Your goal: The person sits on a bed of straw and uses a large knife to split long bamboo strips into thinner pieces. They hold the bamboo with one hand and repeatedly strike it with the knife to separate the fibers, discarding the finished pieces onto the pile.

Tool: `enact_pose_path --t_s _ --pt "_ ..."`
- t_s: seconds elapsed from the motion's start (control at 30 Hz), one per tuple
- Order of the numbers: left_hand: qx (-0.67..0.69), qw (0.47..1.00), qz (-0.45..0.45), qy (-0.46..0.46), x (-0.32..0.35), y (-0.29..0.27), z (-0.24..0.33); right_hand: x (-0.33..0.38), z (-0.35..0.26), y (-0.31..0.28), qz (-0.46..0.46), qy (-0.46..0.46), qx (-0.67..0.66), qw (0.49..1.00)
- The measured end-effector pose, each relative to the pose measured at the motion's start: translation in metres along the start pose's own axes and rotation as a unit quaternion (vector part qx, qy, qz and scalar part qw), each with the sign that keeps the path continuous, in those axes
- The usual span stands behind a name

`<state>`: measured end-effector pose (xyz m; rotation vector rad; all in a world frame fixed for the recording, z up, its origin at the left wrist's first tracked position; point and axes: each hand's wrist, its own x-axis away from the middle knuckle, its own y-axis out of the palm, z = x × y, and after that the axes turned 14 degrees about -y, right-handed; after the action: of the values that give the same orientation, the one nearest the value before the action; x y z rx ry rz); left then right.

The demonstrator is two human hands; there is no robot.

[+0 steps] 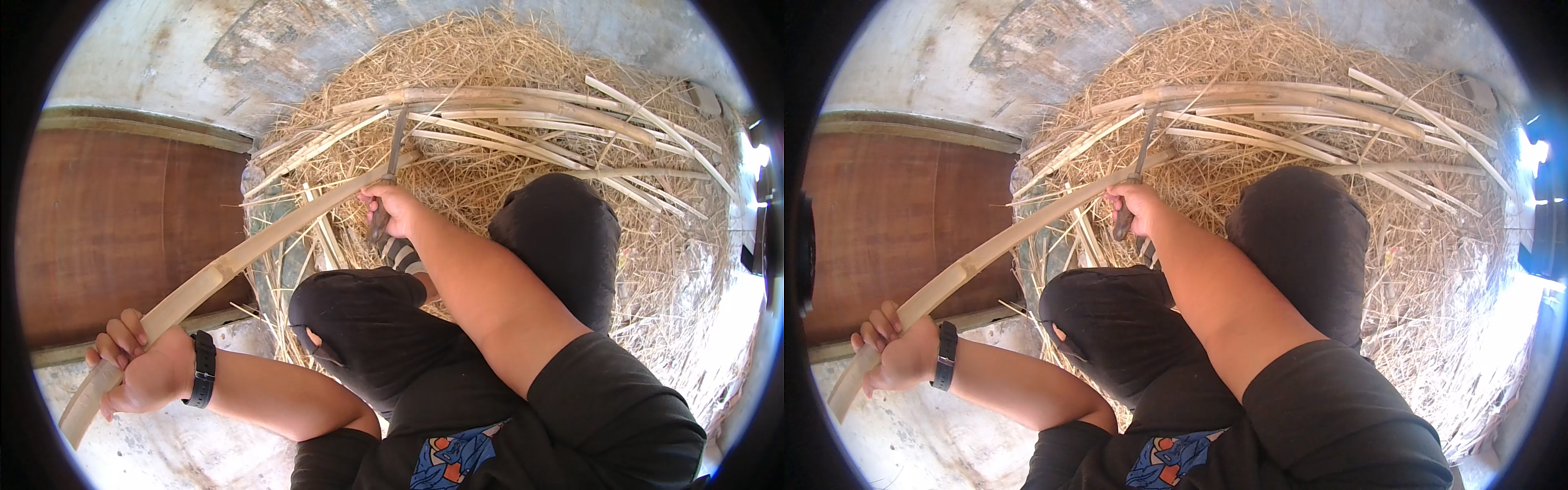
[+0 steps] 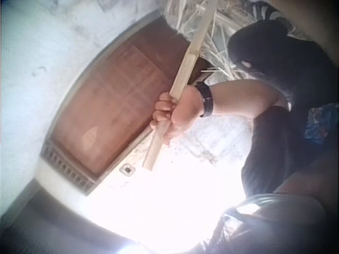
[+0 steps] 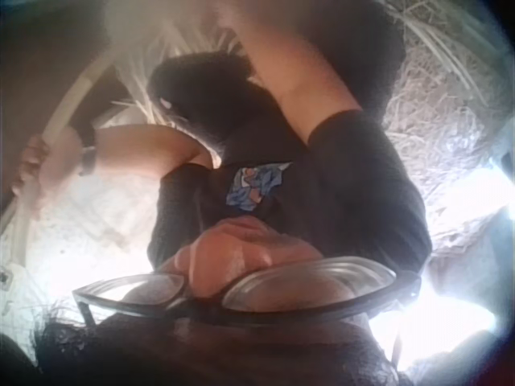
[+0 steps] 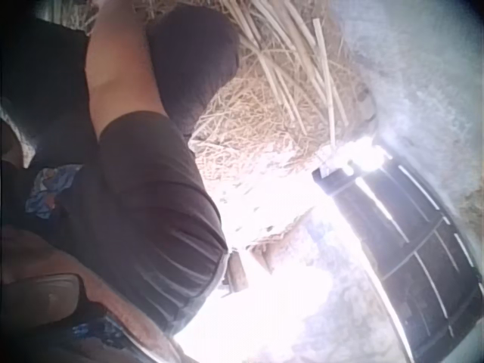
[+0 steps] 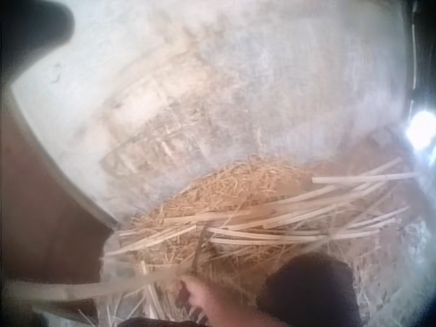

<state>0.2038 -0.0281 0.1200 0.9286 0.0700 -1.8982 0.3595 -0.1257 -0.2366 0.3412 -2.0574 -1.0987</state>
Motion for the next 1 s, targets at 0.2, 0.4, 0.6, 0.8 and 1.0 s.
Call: enact_pose_path --t_s 0.2,0.4,0.6,0.8,1.0 --pt "-0.019 1.000 0.009 0.010 0.007 0.014 0.002 -0.004 -0.006 0.000 -0.006 0.007 0.010 1.000" --pt "-0.038 0.999 0.028 0.021 0.014 0.024 0.004 -0.004 -0.010 0.004 0.011 0.011 0.020 1.000" --pt "-0.045 0.999 0.022 0.021 0.015 0.026 0.006 -0.007 -0.014 0.009 0.027 0.017 0.020 0.999" --pt "0.000 0.999 -0.032 -0.015 -0.003 0.022 0.000 -0.002 -0.016 -0.002 0.049 -0.022 0.044 0.998" --pt "0.059 0.993 -0.074 -0.064 -0.057 0.012 -0.022 0.007 -0.056 -0.042 0.041 -0.076 0.544 0.835"
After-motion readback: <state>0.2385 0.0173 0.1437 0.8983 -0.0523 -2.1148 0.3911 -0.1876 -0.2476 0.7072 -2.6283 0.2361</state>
